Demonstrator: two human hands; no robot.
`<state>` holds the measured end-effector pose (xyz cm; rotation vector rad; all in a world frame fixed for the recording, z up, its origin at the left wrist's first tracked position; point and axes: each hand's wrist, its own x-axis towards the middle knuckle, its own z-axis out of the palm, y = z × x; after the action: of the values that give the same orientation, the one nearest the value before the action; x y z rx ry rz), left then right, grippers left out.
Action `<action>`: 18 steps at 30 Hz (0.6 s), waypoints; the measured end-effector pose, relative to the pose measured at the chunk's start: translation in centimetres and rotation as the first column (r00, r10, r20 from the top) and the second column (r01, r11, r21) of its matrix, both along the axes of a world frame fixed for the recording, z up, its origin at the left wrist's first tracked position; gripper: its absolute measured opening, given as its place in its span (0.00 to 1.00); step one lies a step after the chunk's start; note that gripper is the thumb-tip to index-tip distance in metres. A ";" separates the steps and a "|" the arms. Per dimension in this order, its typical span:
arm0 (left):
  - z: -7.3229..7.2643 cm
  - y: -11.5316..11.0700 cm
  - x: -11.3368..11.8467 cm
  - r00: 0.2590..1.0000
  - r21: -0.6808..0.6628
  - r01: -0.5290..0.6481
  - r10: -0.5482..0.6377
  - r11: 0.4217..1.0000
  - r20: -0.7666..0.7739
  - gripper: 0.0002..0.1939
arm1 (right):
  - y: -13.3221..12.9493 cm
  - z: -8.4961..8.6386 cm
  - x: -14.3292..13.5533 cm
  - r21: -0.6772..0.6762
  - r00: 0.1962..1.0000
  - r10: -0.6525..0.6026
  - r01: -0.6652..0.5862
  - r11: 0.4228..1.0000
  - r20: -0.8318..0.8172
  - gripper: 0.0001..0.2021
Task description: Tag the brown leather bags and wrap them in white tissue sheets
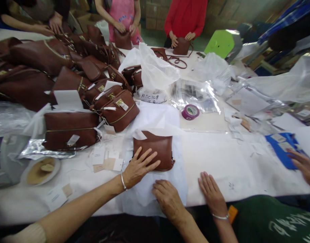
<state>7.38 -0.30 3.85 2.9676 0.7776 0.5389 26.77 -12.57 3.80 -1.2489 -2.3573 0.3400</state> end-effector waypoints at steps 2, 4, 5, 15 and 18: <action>0.1 0.4 0.0 1.000 -0.001 -0.010 0.010 1.000 0.004 0.28 | 0.2 0.2 0.3 -0.007 1.000 0.002 -0.003 1.000 -0.005 0.14; 0.2 0.7 0.0 1.000 -0.003 -0.015 0.015 1.000 0.003 0.28 | 0.3 0.3 0.5 -0.010 1.000 0.003 -0.004 1.000 -0.006 0.14; 0.2 0.8 0.0 1.000 -0.002 -0.015 0.015 1.000 0.002 0.27 | 0.2 0.2 0.5 -0.009 1.000 0.001 -0.001 1.000 -0.008 0.15; -0.8 0.7 -0.1 0.998 0.072 -0.037 0.033 0.997 0.053 0.25 | 7.0 6.7 2.0 0.088 0.965 -0.231 0.243 0.966 -0.128 0.13; -0.6 0.6 -0.3 0.998 0.065 -0.038 0.035 0.997 0.048 0.30 | 17.8 10.3 3.9 0.301 0.906 -0.402 0.424 0.854 -0.135 0.25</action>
<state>7.13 0.27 3.21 2.9941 0.8272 0.6455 30.71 5.28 14.13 -1.5004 -1.9154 -0.1411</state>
